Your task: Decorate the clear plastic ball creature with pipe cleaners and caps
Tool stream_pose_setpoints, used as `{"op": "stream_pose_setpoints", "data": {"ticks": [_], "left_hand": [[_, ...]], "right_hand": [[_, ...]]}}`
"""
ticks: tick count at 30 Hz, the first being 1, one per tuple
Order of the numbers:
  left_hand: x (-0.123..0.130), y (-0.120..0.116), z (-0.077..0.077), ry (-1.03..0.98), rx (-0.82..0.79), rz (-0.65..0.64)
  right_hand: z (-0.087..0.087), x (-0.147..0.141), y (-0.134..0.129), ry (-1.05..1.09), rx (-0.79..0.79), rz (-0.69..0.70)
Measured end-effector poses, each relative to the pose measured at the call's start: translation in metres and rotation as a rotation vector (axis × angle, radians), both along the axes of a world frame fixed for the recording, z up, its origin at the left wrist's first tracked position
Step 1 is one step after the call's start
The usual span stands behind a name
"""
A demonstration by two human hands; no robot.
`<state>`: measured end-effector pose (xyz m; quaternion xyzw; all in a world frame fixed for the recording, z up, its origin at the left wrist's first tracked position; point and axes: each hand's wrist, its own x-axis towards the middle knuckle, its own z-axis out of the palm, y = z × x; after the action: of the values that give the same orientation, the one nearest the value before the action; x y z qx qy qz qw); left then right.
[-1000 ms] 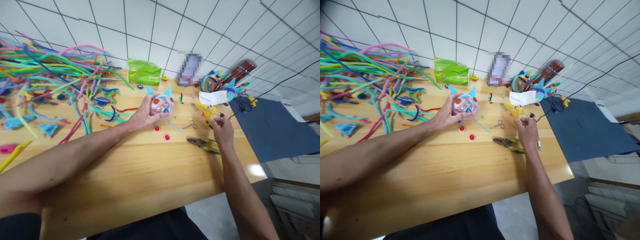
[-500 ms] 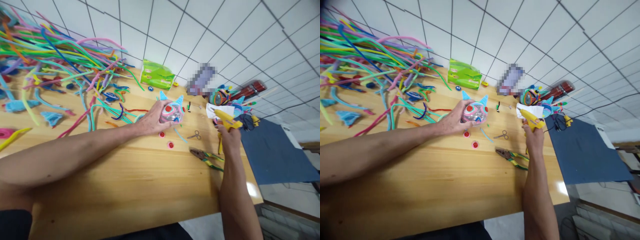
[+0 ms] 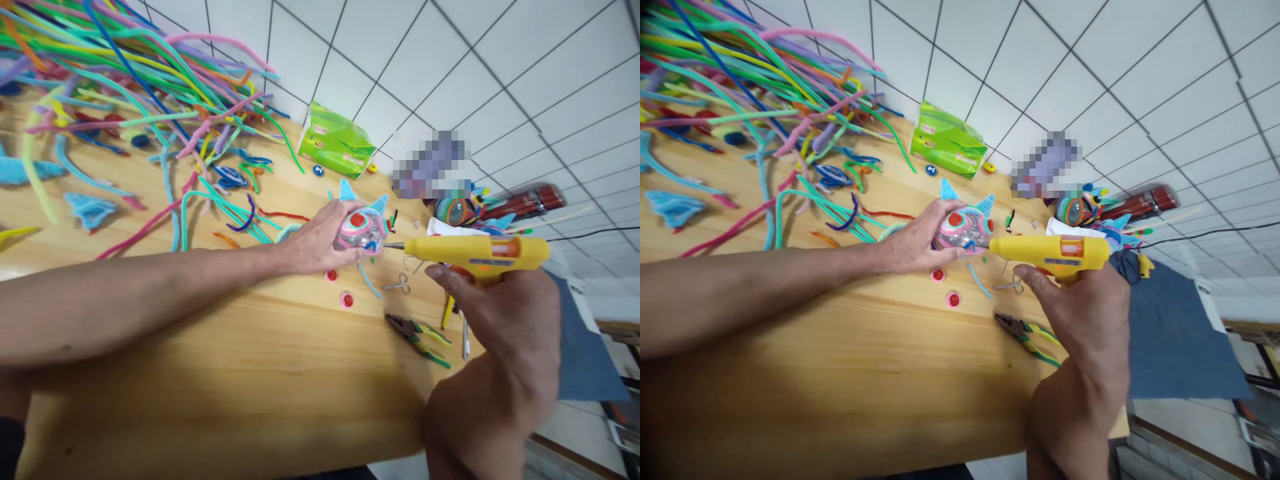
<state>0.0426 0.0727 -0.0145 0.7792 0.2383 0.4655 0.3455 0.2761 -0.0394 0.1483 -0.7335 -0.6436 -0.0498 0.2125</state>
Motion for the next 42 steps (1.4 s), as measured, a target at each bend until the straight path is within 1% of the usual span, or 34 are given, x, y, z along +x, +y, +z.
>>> {"op": "stream_pose_setpoints", "data": {"ticks": [4, 6, 10, 12, 16, 25, 37, 42], "left_hand": [[0.0, -0.001, 0.001, 0.007, 0.008, 0.0], [-0.001, -0.001, 0.002, 0.005, 0.007, 0.002], [-0.001, -0.001, 0.004, 0.006, -0.004, -0.003], [-0.001, -0.001, 0.004, 0.002, -0.001, -0.009], [0.0, 0.0, 0.003, -0.018, 0.02, -0.014], [-0.001, 0.0, 0.002, -0.004, 0.014, 0.0], [-0.001, 0.0, 0.003, -0.007, -0.009, -0.005], [0.0, 0.0, 0.001, -0.011, 0.008, 0.002]], "right_hand": [[-0.008, -0.012, 0.006, -0.126, -0.003, -0.088], [-0.013, -0.013, 0.008, -0.166, 0.014, -0.099], [-0.022, -0.012, 0.013, -0.183, 0.101, -0.091], [-0.025, -0.011, 0.014, -0.193, 0.109, -0.088], [-0.026, -0.01, 0.015, -0.19, 0.109, -0.069], [-0.031, -0.008, 0.016, -0.187, 0.134, 0.001], [-0.028, -0.008, 0.013, -0.191, 0.133, 0.014], [-0.028, -0.008, 0.012, -0.191, 0.136, 0.037]]}}
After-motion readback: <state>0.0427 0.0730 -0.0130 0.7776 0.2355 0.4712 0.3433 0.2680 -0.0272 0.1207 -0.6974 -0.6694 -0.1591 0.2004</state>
